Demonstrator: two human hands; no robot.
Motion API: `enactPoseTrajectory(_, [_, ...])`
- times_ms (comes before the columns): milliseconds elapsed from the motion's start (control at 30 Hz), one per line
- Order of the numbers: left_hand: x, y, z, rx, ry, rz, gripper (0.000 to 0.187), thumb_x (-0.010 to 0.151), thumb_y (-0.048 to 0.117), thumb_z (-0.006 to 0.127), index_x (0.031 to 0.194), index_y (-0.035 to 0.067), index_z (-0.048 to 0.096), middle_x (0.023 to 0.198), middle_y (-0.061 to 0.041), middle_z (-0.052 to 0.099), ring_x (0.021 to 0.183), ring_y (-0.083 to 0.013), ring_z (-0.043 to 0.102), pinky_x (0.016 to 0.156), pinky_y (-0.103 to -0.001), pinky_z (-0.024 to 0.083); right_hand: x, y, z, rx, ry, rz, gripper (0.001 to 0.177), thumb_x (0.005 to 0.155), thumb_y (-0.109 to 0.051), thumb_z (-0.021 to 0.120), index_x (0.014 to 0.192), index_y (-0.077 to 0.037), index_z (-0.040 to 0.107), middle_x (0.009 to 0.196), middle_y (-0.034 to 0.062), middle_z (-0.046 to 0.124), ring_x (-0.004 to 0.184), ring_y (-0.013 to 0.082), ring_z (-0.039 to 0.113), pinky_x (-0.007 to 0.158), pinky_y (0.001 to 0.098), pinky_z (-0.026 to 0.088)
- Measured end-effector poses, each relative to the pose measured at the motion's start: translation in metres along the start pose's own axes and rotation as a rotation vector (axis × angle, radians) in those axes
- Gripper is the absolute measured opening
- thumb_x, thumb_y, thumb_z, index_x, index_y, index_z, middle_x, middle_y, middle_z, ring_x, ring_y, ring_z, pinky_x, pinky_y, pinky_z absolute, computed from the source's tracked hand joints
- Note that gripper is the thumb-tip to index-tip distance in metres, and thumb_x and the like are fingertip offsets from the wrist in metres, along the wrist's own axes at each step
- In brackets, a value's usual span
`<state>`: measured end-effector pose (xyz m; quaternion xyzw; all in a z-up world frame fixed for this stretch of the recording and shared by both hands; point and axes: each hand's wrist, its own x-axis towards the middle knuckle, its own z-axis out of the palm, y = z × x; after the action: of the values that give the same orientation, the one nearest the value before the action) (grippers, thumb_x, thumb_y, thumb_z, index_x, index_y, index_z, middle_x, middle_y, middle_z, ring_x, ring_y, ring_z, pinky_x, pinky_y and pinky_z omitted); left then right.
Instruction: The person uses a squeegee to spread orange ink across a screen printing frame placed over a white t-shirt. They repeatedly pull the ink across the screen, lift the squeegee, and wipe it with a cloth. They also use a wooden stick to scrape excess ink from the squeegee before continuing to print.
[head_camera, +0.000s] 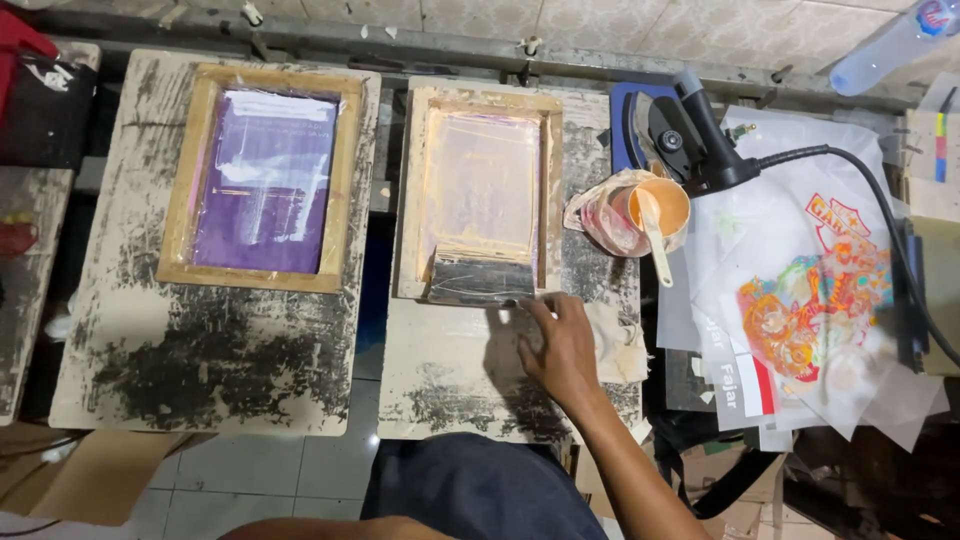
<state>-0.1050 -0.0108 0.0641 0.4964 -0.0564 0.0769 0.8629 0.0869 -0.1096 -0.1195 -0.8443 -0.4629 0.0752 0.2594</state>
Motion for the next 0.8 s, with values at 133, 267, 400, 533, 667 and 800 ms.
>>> enactPoseTrajectory(133, [-0.012, -0.004, 0.025, -0.047, 0.007, -0.007, 0.03, 0.093, 0.02, 0.062, 0.121, 0.009, 0.06, 0.143, -0.013, 0.059, 0.132, -0.0272, 0.062, 0.116, -0.041, 0.051, 0.047, -0.023, 0.009, -0.242, -0.227, -0.166, 0.058, 0.074, -0.021, 0.084, 0.13, -0.017, 0.067, 0.12, 0.0126, 0.059, 0.116, 0.0361, 0.054, 0.093, 0.047, 0.048])
enactPoseTrajectory(267, [-0.008, -0.033, 0.018, -0.077, 0.022, -0.002, 0.034, 0.094, 0.025, 0.06, 0.124, 0.01, 0.06, 0.145, -0.012, 0.059, 0.134, -0.0264, 0.061, 0.117, -0.041, 0.051, 0.067, 0.007, 0.05, -0.385, -0.332, -0.29, 0.061, 0.071, -0.025, 0.087, 0.129, -0.021, 0.066, 0.112, 0.0091, 0.06, 0.116, 0.032, 0.054, 0.099, 0.049, 0.042])
enactPoseTrajectory(400, [-0.026, -0.181, -0.106, -0.128, 0.049, -0.001, 0.037, 0.095, 0.029, 0.058, 0.127, 0.011, 0.059, 0.146, -0.011, 0.059, 0.135, -0.0256, 0.061, 0.119, -0.041, 0.051, 0.083, 0.032, 0.054, -0.308, -0.307, -0.369, 0.041, 0.073, -0.018, 0.076, 0.114, -0.02, 0.072, 0.098, 0.0089, 0.069, 0.094, 0.0329, 0.067, 0.083, 0.045, 0.052])
enactPoseTrajectory(533, [-0.089, -0.263, -0.15, -0.182, 0.073, -0.006, 0.041, 0.096, 0.034, 0.057, 0.13, 0.011, 0.059, 0.147, -0.01, 0.059, 0.136, -0.0248, 0.061, 0.12, -0.041, 0.05, 0.115, 0.036, 0.033, -0.328, -0.38, -0.382, 0.032, 0.074, -0.025, 0.075, 0.105, -0.017, 0.075, 0.087, 0.0093, 0.073, 0.084, 0.0352, 0.073, 0.076, 0.046, 0.057])
enactPoseTrajectory(667, [-0.115, -0.275, -0.134, -0.256, 0.081, -0.032, 0.045, 0.097, 0.039, 0.055, 0.132, 0.012, 0.059, 0.149, -0.009, 0.058, 0.137, -0.024, 0.061, 0.121, -0.041, 0.05, 0.145, 0.037, 0.027, -0.352, -0.421, -0.375, 0.033, 0.075, -0.023, 0.076, 0.107, -0.014, 0.075, 0.085, 0.0107, 0.074, 0.083, 0.0368, 0.074, 0.075, 0.0477, 0.058])
enactPoseTrajectory(800, [-0.156, -0.29, -0.096, -0.327, 0.141, -0.054, 0.049, 0.097, 0.043, 0.054, 0.135, 0.012, 0.059, 0.15, -0.008, 0.058, 0.138, -0.0233, 0.06, 0.122, -0.041, 0.049, 0.161, 0.038, 0.018, -0.295, -0.456, -0.362, 0.023, 0.08, -0.023, 0.075, 0.1, -0.013, 0.072, 0.083, 0.0135, 0.072, 0.085, 0.0409, 0.073, 0.076, 0.0519, 0.057])
